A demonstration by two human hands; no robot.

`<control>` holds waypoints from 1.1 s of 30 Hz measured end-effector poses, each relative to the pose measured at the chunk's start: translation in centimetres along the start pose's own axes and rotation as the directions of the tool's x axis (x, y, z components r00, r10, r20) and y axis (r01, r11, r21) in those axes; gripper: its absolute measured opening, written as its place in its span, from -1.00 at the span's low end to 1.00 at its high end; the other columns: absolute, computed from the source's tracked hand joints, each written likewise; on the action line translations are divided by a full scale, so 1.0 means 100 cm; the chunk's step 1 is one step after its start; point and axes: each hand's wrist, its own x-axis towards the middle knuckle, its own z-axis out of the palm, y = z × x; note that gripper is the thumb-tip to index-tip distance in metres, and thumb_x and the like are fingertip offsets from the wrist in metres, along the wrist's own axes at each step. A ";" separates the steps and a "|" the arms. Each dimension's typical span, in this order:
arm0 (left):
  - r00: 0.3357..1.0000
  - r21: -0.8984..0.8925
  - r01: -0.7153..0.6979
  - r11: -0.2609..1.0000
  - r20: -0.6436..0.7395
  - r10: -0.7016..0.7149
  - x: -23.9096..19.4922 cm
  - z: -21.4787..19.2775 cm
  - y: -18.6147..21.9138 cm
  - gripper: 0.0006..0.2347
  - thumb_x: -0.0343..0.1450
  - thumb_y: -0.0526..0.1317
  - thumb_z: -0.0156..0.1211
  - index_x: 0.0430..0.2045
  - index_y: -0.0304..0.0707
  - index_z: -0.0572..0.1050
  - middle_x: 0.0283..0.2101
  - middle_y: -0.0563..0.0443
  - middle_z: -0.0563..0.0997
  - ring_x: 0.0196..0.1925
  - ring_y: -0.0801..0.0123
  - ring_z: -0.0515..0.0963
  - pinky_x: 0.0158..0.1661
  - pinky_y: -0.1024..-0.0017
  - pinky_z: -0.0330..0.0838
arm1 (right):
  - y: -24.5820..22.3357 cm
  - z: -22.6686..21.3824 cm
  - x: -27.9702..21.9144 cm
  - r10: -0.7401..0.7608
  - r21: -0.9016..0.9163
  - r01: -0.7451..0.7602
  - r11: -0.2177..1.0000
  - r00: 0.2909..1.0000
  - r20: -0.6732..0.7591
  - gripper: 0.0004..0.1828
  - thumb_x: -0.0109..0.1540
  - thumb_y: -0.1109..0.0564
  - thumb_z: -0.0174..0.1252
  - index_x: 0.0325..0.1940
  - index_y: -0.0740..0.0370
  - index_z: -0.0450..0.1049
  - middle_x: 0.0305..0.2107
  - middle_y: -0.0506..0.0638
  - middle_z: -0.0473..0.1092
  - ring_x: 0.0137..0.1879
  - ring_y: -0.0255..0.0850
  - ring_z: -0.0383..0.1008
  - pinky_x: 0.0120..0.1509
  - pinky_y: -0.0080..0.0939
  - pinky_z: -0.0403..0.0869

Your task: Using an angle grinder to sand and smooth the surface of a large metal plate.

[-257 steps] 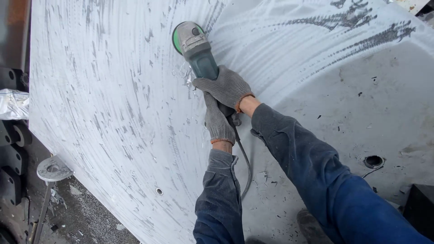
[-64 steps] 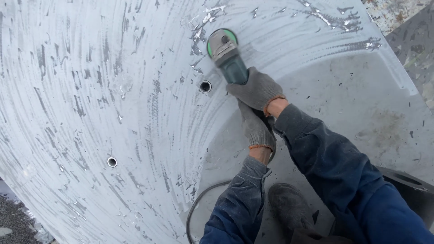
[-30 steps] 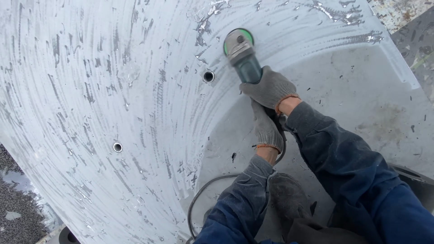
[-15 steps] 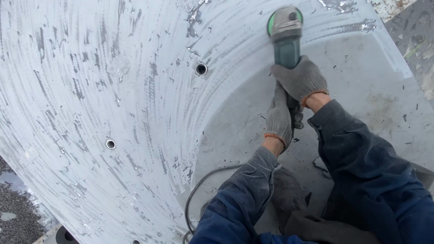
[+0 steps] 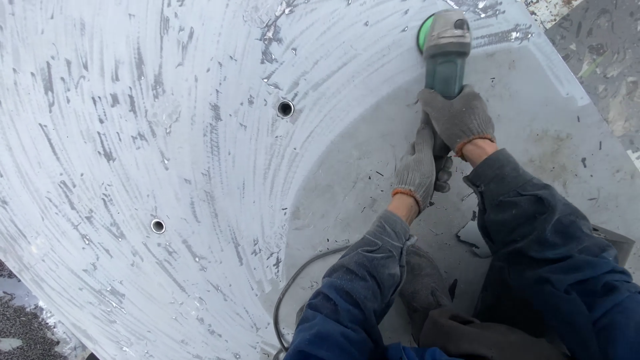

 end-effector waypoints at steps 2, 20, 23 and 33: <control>0.999 0.023 0.033 0.999 0.014 -0.034 -0.003 0.001 -0.012 -0.47 0.58 0.23 -0.24 -0.26 -0.35 0.43 -0.65 0.06 0.43 -0.74 0.48 0.35 -0.73 0.40 0.29 | 0.001 -0.006 -0.009 0.066 0.056 -0.064 0.996 0.997 -0.031 -0.21 0.18 -0.39 0.22 -0.02 0.47 0.41 -0.36 0.22 0.52 -0.36 0.04 0.61 -0.31 0.06 0.60; 0.995 0.688 -0.084 0.721 0.024 0.093 0.038 -0.001 -0.135 -0.46 0.63 0.09 -0.42 0.30 -0.38 0.32 -0.31 -0.13 0.63 -0.46 0.28 0.63 -0.52 0.35 0.53 | 0.082 -0.059 -0.023 0.098 -0.022 -0.101 0.995 0.989 -0.111 -0.26 0.19 -0.31 0.26 0.03 0.47 0.43 -0.31 0.28 0.54 -0.29 0.05 0.61 -0.17 0.11 0.59; 0.971 0.547 -0.235 0.803 0.157 0.178 0.009 0.000 -0.098 -0.39 0.54 0.16 -0.20 0.33 -0.40 0.30 -0.25 -0.05 0.67 -0.38 0.31 0.69 -0.38 0.35 0.64 | 0.098 -0.072 -0.017 0.217 0.036 -0.214 0.976 0.954 -0.206 -0.24 0.21 -0.32 0.25 0.03 0.49 0.41 -0.30 0.25 0.53 -0.31 0.00 0.60 -0.24 0.07 0.60; 0.927 -0.355 -0.137 0.925 -0.374 -0.006 -0.048 -0.072 -0.081 -0.49 0.41 0.08 0.21 0.13 -0.29 0.37 0.15 -0.12 0.53 0.19 0.16 0.54 0.13 0.26 0.54 | -0.008 0.035 -0.121 -0.293 -0.209 0.380 0.901 0.888 0.354 -0.58 0.22 -0.18 0.21 -0.10 0.22 0.47 -0.38 0.17 0.55 -0.27 0.06 0.62 -0.14 0.06 0.55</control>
